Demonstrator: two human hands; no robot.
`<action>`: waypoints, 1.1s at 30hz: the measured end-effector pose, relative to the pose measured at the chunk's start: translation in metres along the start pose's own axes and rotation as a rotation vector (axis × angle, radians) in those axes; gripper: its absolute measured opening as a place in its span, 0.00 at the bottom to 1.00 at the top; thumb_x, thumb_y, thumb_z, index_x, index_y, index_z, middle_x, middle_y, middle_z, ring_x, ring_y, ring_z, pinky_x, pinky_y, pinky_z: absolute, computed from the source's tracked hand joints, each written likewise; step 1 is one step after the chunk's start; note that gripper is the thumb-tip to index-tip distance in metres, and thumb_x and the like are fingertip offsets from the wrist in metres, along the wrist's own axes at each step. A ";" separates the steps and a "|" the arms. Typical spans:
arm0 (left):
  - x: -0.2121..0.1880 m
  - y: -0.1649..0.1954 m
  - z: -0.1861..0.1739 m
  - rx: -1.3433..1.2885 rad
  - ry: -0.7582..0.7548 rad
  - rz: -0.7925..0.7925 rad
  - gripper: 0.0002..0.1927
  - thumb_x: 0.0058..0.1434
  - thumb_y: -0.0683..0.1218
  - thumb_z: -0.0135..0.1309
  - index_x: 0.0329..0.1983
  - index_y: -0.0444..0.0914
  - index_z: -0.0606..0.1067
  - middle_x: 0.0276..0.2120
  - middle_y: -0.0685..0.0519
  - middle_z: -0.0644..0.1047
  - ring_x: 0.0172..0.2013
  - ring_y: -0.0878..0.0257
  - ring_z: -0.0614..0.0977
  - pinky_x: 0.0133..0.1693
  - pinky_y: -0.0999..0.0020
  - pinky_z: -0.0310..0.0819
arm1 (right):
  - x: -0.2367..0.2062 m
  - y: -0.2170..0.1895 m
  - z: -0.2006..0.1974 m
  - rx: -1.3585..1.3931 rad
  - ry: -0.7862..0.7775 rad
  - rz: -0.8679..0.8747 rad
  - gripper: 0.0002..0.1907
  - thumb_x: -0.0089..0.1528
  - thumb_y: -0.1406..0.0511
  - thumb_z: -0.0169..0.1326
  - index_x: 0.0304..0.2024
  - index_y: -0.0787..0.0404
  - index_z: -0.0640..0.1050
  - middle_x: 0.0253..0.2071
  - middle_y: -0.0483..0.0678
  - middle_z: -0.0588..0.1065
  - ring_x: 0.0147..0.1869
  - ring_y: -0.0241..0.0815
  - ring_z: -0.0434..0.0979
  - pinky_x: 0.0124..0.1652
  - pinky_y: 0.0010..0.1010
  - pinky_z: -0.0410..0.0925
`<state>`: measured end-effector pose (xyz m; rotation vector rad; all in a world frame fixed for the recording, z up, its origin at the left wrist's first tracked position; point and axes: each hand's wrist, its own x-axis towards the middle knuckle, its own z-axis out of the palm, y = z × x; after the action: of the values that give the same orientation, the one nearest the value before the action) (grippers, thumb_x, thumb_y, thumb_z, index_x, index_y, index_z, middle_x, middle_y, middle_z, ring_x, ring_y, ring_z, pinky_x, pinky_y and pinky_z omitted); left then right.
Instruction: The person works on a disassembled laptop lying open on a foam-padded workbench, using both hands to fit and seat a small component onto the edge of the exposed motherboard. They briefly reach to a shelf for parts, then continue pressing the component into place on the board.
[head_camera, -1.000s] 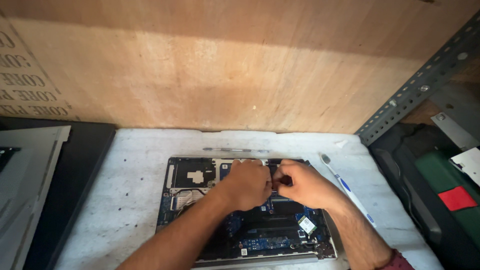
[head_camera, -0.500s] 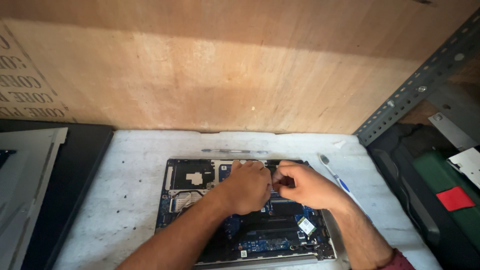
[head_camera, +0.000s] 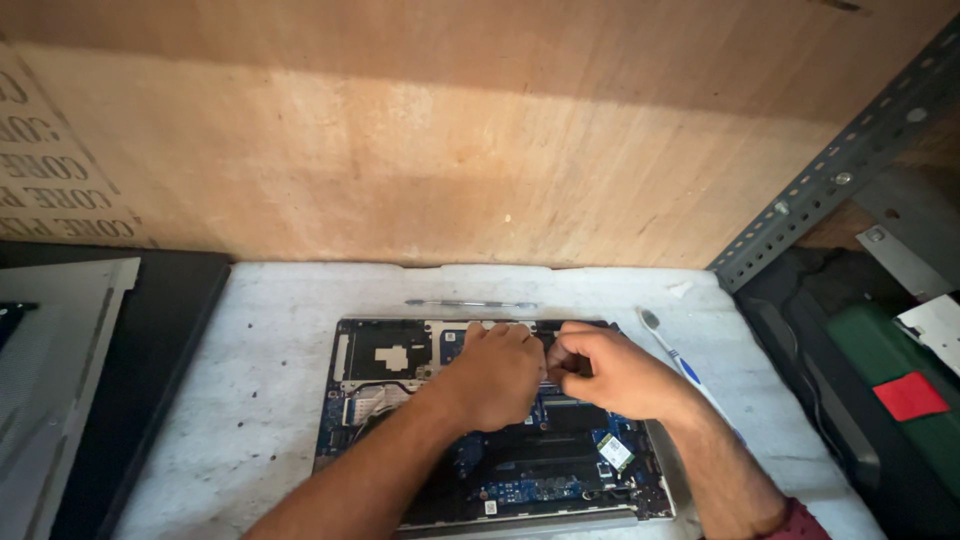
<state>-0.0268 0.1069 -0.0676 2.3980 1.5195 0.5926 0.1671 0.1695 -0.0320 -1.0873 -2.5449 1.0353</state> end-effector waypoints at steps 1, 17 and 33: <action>0.001 -0.001 -0.001 -0.005 -0.018 0.005 0.11 0.53 0.43 0.54 0.39 0.35 0.76 0.44 0.43 0.76 0.50 0.46 0.76 0.51 0.45 0.61 | 0.000 -0.001 -0.001 -0.013 -0.006 -0.013 0.04 0.57 0.70 0.60 0.33 0.65 0.78 0.34 0.45 0.74 0.39 0.36 0.78 0.40 0.28 0.71; 0.003 -0.018 -0.001 -0.259 -0.043 -0.038 0.06 0.60 0.44 0.52 0.35 0.42 0.79 0.39 0.51 0.78 0.48 0.51 0.77 0.51 0.50 0.59 | -0.002 -0.001 -0.002 0.030 0.004 -0.041 0.04 0.58 0.70 0.60 0.33 0.66 0.79 0.32 0.46 0.72 0.34 0.35 0.74 0.35 0.29 0.69; 0.002 -0.019 -0.007 -0.312 -0.004 -0.046 0.05 0.59 0.44 0.52 0.34 0.40 0.78 0.37 0.49 0.78 0.45 0.51 0.79 0.50 0.51 0.64 | -0.002 -0.004 -0.002 -0.031 -0.003 -0.060 0.05 0.58 0.69 0.59 0.34 0.65 0.77 0.32 0.46 0.72 0.34 0.37 0.75 0.36 0.31 0.69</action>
<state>-0.0443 0.1167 -0.0688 2.1231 1.3613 0.7524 0.1670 0.1670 -0.0277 -1.0114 -2.5873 0.9861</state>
